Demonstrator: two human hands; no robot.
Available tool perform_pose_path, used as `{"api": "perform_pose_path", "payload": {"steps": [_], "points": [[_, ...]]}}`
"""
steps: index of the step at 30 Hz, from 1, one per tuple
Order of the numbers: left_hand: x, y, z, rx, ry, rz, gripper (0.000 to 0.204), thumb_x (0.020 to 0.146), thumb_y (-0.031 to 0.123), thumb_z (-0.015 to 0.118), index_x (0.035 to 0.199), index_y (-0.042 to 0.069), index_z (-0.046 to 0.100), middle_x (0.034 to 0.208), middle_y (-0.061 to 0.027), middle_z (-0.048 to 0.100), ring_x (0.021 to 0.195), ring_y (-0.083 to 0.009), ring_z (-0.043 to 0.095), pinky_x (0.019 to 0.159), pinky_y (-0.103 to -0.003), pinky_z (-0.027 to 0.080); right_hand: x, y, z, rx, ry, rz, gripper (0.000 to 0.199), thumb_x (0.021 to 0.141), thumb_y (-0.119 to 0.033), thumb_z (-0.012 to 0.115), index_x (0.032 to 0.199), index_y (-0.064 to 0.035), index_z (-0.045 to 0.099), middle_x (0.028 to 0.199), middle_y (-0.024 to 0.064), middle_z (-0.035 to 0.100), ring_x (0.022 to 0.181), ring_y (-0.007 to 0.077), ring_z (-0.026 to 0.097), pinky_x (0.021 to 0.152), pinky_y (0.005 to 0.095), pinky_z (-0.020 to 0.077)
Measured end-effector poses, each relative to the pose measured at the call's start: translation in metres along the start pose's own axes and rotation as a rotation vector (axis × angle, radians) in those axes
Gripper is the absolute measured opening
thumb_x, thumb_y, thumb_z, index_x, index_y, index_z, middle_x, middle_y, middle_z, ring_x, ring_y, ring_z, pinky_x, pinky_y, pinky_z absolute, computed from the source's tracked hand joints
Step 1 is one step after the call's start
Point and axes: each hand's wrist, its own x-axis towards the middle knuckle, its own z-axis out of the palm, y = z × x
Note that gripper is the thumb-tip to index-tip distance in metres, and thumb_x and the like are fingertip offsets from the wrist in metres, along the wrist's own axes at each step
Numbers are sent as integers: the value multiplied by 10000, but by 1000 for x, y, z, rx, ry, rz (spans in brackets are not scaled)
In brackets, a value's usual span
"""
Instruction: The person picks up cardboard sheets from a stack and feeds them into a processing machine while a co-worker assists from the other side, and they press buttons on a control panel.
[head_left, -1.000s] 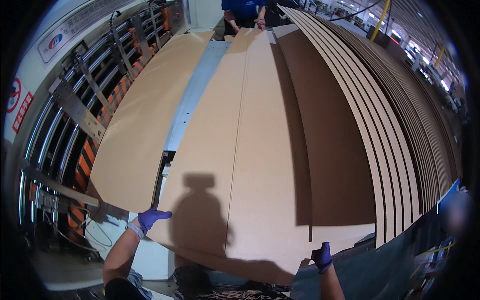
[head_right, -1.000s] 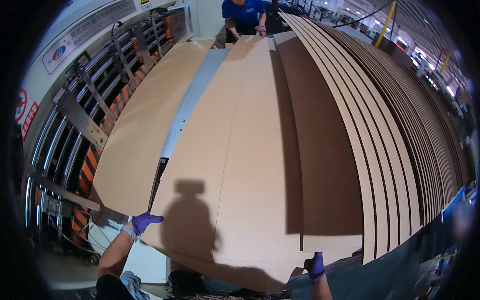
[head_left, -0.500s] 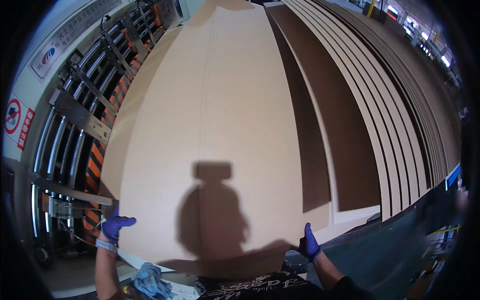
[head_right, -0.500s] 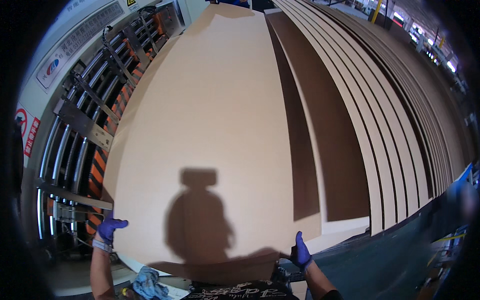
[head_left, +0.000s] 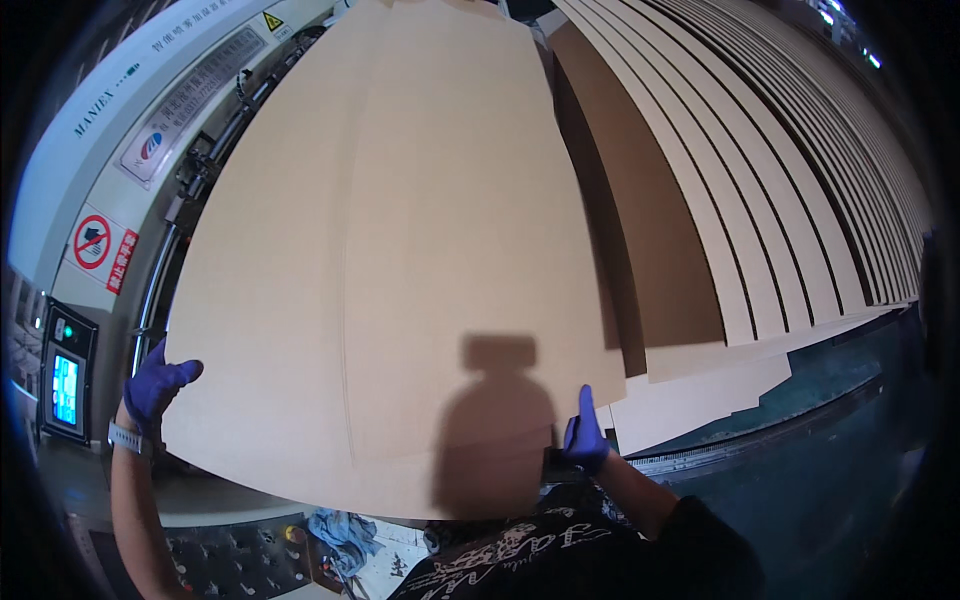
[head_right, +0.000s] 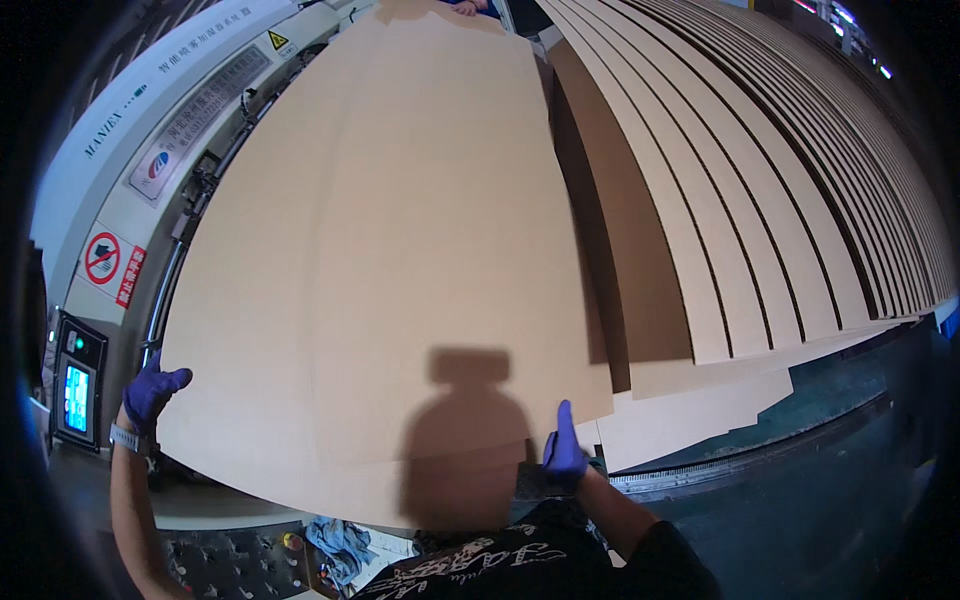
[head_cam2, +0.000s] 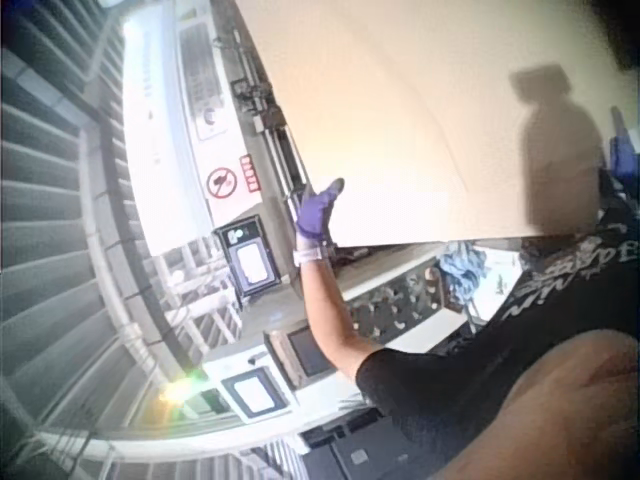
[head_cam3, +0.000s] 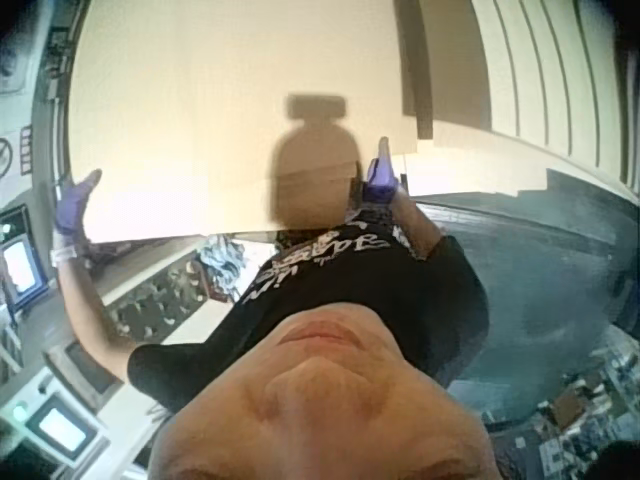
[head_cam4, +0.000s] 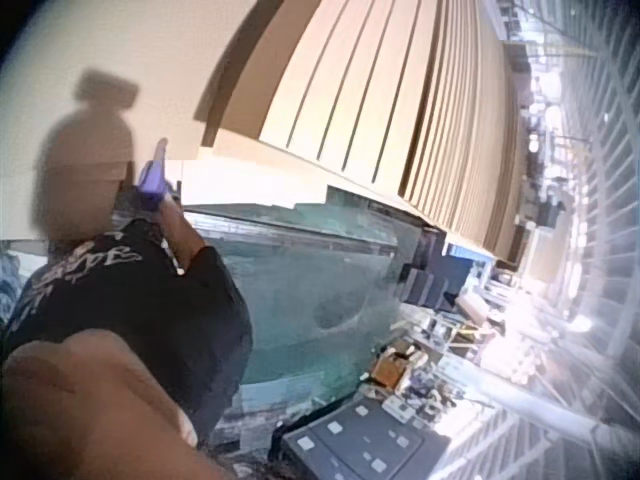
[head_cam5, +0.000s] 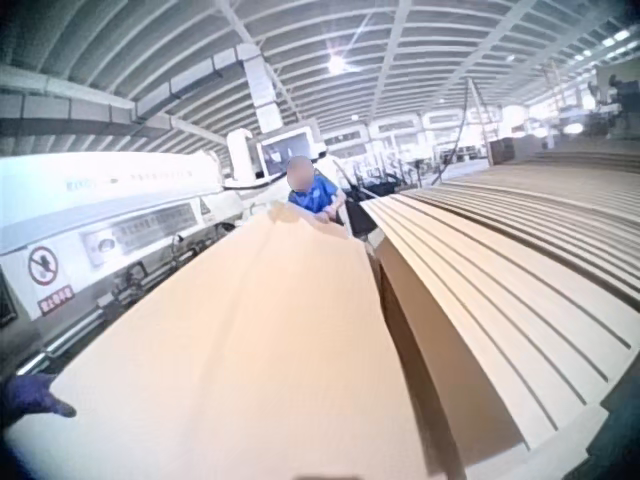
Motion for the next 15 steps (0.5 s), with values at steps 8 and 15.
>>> {"api": "perform_pose_path", "payload": {"steps": [8, 15], "points": [[-75, 84, 106, 316, -63, -272, 681, 781, 312, 769, 1320, 20, 472, 1025, -78, 646, 863, -118, 591, 709, -255, 487, -40, -60, -31, -19, 173, -1, 818, 892, -718, 303, 1410, -91, 392, 1349, 90, 514, 1213, 244, 508, 1022, 388, 417], [-140, 159, 78, 454, 41, 711, 641, 856, 350, 649, 1351, 3, 438, 1246, -179, 561, 1077, -269, 605, 946, -386, 467, -15, -52, 21, 31, -142, -26, 789, 913, -691, 291, 1431, -99, 351, 1413, 92, 436, 1247, 253, 468, 1018, 406, 425]]}}
